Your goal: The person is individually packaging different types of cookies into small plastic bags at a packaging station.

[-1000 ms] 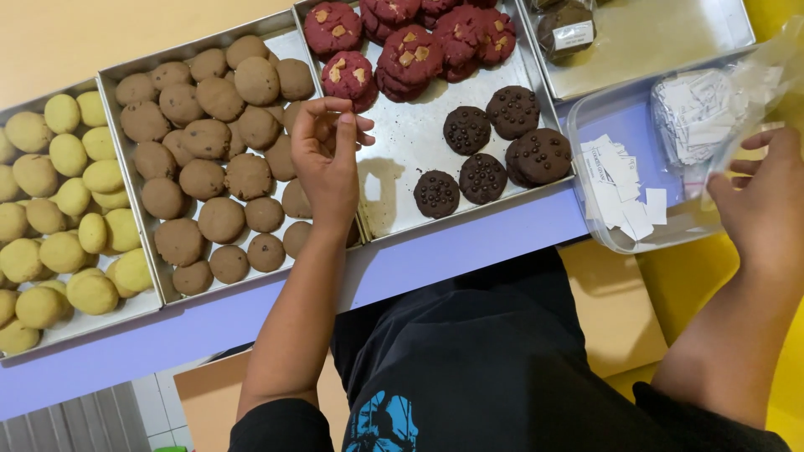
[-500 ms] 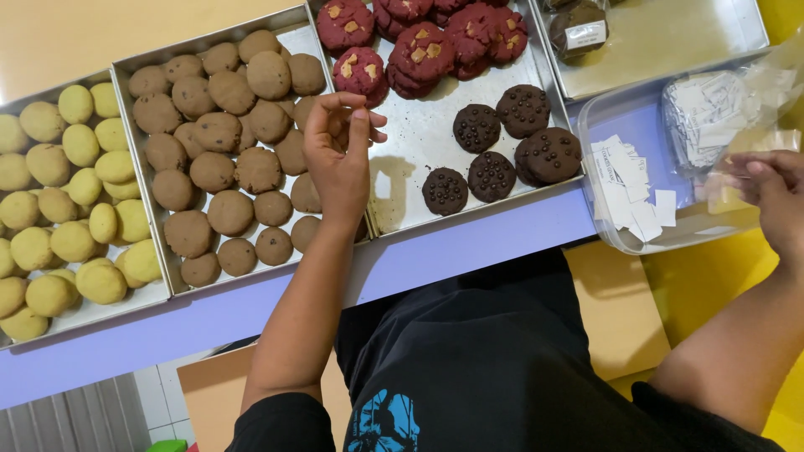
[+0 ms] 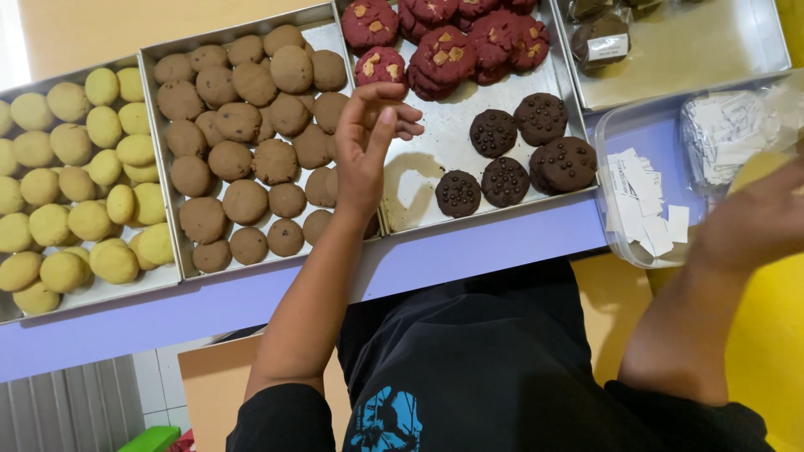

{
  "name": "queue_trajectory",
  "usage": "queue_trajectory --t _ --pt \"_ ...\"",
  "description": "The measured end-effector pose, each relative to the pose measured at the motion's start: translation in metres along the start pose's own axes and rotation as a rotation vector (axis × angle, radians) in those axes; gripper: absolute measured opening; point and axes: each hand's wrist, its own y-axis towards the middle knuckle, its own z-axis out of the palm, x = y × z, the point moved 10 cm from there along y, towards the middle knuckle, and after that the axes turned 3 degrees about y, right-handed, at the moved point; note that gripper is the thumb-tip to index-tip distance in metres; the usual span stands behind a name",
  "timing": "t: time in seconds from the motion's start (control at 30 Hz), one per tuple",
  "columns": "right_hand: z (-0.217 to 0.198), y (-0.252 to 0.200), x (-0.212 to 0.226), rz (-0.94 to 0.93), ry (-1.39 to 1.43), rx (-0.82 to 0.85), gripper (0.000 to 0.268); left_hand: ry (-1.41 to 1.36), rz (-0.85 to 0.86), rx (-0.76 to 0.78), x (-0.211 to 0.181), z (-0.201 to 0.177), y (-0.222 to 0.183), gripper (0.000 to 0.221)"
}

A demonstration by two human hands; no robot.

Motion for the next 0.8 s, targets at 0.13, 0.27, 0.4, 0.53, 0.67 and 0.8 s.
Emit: queue_trajectory --t 0.13,0.27,0.4,0.53,0.67,0.8 --pt "-0.129 -0.012 0.314 -0.473 0.968 0.245 0.01 -0.222 -0.127 0.373 0.013 0.032 -0.006 0.061" --pt "-0.097 -0.071 0.395 -0.813 0.738 0.575 0.07 -0.4 -0.268 0.594 0.013 0.056 -0.021 0.097" --pt "-0.085 -0.091 0.421 -0.873 0.731 0.638 0.053 -0.401 -0.339 0.407 0.04 0.041 -0.012 0.064" --pt "-0.08 -0.098 0.423 -0.931 0.763 0.783 0.04 -0.378 -0.33 0.142 0.057 0.019 -0.004 0.038" --pt "-0.08 -0.058 0.397 -0.769 0.727 0.839 0.04 -0.319 -0.346 0.002 0.055 0.002 0.0 0.038" --pt "-0.071 -0.011 0.34 -0.701 0.463 0.836 0.037 -0.305 -0.326 -0.032 0.05 -0.004 0.0 0.036"
